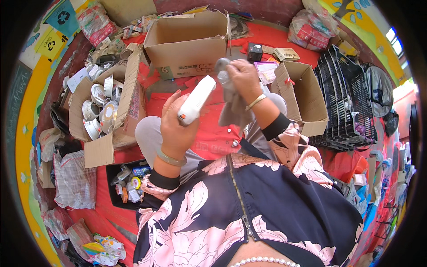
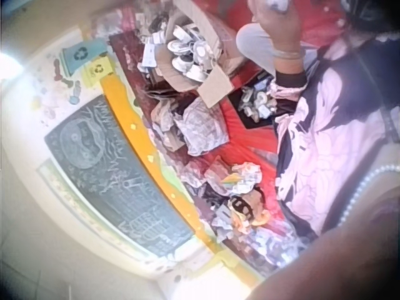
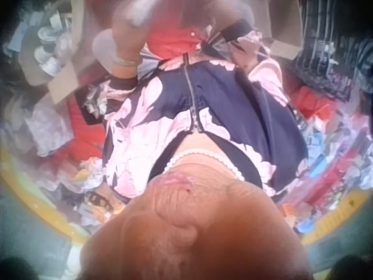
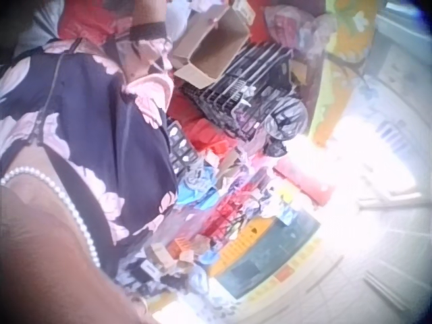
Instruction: The person wipes a white electronic device, a blue box, a black box containing a bulb, and a white light fixture with a cloth.
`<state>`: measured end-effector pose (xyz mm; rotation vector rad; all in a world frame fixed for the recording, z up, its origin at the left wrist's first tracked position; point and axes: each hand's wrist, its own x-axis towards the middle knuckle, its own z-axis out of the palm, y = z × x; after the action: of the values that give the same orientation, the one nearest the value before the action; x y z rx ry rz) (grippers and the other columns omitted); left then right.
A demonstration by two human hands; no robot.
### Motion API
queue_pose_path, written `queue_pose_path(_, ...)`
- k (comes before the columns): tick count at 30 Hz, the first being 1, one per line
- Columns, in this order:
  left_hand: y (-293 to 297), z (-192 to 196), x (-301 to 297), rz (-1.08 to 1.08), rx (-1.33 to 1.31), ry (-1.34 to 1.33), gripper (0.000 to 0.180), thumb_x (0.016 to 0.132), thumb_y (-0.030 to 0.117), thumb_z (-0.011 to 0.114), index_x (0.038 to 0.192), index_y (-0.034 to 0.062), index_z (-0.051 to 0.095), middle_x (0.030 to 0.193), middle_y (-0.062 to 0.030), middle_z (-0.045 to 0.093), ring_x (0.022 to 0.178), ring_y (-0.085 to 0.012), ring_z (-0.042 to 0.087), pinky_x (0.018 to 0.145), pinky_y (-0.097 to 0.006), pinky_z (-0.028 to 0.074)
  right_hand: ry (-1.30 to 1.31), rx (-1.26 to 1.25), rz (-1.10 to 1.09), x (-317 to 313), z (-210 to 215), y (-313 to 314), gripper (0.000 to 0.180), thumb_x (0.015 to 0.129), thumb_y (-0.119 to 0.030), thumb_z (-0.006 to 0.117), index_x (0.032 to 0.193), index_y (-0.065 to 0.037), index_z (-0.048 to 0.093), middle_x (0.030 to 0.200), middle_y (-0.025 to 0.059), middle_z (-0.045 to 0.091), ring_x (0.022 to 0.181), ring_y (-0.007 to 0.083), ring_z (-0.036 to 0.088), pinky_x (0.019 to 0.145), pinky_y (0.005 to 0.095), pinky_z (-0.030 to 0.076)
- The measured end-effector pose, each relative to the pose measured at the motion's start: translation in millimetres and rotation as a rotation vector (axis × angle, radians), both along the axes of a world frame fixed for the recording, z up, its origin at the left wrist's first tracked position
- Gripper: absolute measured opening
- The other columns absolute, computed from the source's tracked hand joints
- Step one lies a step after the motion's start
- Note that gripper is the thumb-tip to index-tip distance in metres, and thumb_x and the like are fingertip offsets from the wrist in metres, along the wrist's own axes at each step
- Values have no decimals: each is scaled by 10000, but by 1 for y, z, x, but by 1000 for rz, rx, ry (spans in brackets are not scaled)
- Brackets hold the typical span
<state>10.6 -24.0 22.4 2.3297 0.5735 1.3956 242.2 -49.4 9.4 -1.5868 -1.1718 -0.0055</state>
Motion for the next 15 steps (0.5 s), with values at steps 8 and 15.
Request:
queue_pose_path(8, 0, -1, 6, -134, -777, -327, 344, 739, 18, 708, 1045, -46, 564, 943, -69, 653, 833, -94, 606, 721, -237, 495, -132, 201, 150, -37, 52, -16, 148, 757, -97, 642, 890, -31, 639, 874, 130, 617, 846, 297, 591, 762, 365, 471)
queue_pose_path(15, 0, -14, 11, 1, -540, -128, 364, 702, 55, 720, 1030, -9, 575, 870, -98, 661, 750, -166, 634, 678, -274, 491, -223, 278, 288, -86, 48, -25, 128, 743, -18, 626, 870, -19, 614, 900, 143, 601, 841, 316, 586, 754, 362, 473)
